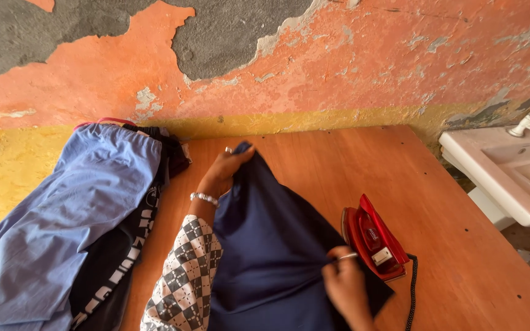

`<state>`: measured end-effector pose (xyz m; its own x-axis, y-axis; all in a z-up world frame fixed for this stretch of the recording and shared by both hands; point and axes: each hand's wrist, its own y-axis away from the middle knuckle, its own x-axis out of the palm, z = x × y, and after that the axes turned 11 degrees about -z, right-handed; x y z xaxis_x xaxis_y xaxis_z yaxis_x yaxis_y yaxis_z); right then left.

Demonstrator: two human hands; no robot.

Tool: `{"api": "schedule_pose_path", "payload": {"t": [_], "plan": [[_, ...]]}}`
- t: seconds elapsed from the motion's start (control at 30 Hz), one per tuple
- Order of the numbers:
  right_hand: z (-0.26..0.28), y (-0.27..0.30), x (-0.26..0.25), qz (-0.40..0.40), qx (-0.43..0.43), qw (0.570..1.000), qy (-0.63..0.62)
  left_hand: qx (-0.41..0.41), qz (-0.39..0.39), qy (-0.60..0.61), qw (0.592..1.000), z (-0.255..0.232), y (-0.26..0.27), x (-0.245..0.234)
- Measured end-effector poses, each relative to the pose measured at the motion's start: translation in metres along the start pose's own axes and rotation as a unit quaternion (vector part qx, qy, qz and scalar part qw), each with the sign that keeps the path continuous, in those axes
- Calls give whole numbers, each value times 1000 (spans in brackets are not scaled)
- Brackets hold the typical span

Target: The person irons a pair of dark blue shorts on a wooden table using a red iron. After finishing the shorts, the person moves them aside and begins ironing a pair of light blue shorts, smoothing the fabric and applying the iron across the surface.

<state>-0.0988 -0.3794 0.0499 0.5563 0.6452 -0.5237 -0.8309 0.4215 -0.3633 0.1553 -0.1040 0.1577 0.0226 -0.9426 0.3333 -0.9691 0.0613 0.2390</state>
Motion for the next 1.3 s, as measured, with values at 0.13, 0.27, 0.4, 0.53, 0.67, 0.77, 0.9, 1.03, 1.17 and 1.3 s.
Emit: {"api": "schedule_pose_path", "payload": {"t": [0.13, 0.27, 0.4, 0.53, 0.67, 0.77, 0.9, 1.03, 1.17, 1.3], "plan": [[59, -17, -58, -171, -32, 960, -221, 62, -3, 102, 993, -53, 4, 51], [119, 8, -81, -238, -100, 955, -143, 161, 124, 259, 944, -98, 12, 77], [126, 32, -38, -121, -262, 951, -110, 252, 128, 287, 915, -97, -19, 26], [110, 70, 46, 169, -308, 934, -67, 359, -39, 5, 933, -17, -84, -92], [90, 89, 90, 284, -261, 922, -44, 296, -337, -234, 863, 74, -86, -167], [78, 74, 97, 234, -216, 948, -26, 361, -327, -411, 771, 107, -64, -167], [61, 35, 95, 168, -184, 965, 83, 263, -246, -574, 735, 129, -19, -112], [45, 8, 86, 171, -135, 953, 209, 144, -166, -678, 701, 150, 7, -72], [51, 18, 78, 202, -62, 944, 253, 165, -163, -718, 656, 167, 17, -72], [73, 39, 77, 273, -10, 924, 269, 203, -152, -714, 652, 167, 19, -91]]}}
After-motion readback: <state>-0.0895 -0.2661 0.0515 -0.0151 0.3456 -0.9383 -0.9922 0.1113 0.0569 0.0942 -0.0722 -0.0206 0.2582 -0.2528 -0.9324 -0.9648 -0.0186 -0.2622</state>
